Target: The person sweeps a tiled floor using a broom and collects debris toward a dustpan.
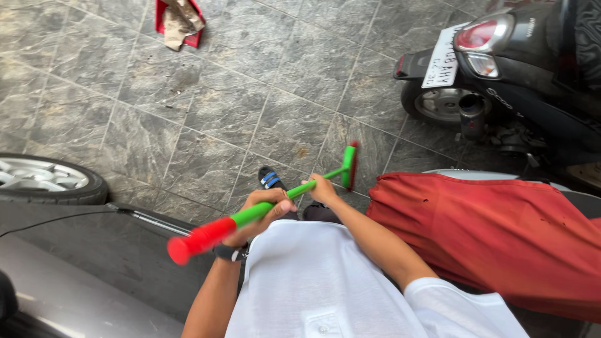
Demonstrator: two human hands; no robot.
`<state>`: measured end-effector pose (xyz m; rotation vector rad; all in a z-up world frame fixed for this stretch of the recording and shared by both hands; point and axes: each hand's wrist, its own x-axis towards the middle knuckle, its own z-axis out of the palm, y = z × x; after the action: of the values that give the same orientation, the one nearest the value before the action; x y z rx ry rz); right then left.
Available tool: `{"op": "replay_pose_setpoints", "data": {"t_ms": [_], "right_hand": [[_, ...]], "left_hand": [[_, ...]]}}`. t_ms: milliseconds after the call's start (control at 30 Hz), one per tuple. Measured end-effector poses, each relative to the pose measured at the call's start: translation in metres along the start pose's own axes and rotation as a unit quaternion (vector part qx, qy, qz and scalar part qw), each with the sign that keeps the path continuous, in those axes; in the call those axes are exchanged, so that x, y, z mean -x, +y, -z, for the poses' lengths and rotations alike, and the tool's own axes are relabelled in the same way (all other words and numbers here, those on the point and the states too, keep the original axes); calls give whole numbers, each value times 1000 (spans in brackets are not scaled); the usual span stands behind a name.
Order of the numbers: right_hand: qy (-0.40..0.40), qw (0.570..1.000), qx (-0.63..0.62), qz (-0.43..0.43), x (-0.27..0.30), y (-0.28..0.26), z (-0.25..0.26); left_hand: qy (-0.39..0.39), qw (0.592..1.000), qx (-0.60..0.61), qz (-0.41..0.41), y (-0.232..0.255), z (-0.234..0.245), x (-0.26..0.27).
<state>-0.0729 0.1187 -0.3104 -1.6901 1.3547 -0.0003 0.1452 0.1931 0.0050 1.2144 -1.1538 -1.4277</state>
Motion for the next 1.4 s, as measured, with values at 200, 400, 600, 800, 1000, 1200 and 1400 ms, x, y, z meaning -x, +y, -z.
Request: {"op": "replay_pose_setpoints", "data": {"t_ms": [200,400,600,800,1000,1200,1400], "right_hand": [[-11,993,-107,42,-27,-54,-40],[-44,987,-116,98,-30,-118,-13],[-86,993,-44,73,10,-130,24],[-67,998,-9,15,-3,-66,-9],[-77,993,-66,52,-35,-85,-47],[-125,989,-18,71,-32,-139,-6],[-101,992,20,71,-28,-78,37]], "left_hand": [[8,986,-110,-122,22,29,5],[-17,978,-134,-159,65,30,9],[-22,974,-80,-210,67,51,23],[3,992,-46,-114,38,41,10],[-5,983,-125,-133,32,45,10],[24,978,-110,-178,53,59,18],[19,982,-38,-185,39,59,17]]}}
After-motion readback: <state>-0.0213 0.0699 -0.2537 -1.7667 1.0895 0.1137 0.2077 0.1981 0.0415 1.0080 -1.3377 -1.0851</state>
